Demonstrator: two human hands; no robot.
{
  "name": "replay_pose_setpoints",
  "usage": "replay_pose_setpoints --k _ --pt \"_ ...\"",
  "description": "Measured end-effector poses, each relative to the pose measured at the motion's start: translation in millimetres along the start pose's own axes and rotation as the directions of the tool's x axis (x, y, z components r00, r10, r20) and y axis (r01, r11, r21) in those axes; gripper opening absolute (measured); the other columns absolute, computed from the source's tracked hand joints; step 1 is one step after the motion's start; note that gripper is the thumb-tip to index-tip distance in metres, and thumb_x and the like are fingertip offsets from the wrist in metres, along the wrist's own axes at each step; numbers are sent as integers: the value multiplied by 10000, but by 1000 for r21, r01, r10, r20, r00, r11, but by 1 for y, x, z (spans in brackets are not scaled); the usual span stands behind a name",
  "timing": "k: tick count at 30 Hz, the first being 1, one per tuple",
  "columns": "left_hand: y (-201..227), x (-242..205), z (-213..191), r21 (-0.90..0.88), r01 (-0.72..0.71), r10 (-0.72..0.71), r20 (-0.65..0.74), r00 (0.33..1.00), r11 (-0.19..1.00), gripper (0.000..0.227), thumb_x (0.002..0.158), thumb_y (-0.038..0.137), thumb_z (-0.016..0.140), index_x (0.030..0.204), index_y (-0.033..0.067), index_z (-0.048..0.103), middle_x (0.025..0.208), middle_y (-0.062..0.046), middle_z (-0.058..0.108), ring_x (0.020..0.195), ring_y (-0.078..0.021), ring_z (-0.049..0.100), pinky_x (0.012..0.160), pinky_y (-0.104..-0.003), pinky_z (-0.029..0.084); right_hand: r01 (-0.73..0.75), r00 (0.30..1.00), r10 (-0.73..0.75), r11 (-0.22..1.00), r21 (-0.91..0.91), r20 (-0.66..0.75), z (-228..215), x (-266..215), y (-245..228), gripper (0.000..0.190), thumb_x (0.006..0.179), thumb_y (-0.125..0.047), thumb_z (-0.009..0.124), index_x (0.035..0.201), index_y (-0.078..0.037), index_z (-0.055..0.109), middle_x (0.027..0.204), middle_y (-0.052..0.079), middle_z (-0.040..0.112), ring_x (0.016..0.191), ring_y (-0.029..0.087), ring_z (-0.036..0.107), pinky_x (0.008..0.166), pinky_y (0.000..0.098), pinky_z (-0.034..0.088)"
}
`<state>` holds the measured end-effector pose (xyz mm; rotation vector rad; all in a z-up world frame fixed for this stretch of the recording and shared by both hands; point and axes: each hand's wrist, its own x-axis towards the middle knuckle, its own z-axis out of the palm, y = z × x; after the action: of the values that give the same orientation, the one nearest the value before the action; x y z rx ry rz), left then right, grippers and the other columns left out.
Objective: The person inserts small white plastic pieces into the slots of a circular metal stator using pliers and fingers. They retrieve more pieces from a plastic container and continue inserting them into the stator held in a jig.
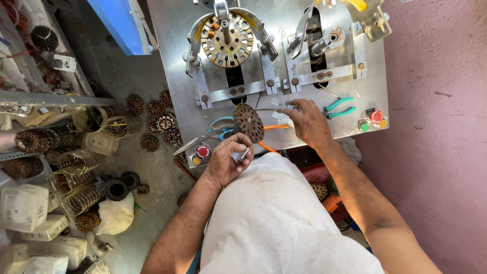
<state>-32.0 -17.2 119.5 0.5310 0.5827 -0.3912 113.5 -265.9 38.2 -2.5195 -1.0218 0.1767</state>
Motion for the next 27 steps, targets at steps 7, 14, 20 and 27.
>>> replay_pose_setpoints --k 7,14,20,27 --pt "-12 9 2 53 135 -134 -26 991 989 266 974 241 528 890 12 631 742 -98 637 605 -157 598 460 -247 446 98 990 -83 988 -120 117 1 -4 6 491 823 27 724 1194 -293 752 1304 -20 598 1124 207 566 974 358 503" --pt "-47 45 -6 279 387 -365 -129 922 879 385 1025 374 604 798 65 640 718 -57 615 618 -163 591 544 -279 475 -17 1000 14 993 117 27 -10 -24 18 415 896 -23 716 1275 -194 702 1409 30 604 1276 254 572 1063 393 504" --pt "-73 69 2 374 503 -488 -141 861 779 323 995 346 661 799 89 649 738 -30 620 660 -148 592 602 -283 502 88 994 -79 987 -133 73 -7 -31 10 433 883 -114 715 1310 -168 673 1442 79 599 1324 285 556 1074 411 478" --pt "-77 77 10 461 565 -554 -177 814 684 357 1002 387 648 797 95 652 743 -6 626 659 -122 580 614 -277 503 -50 994 57 996 80 -89 -13 -55 6 418 918 -101 738 1322 -150 647 1444 61 604 1341 280 570 1086 419 491"
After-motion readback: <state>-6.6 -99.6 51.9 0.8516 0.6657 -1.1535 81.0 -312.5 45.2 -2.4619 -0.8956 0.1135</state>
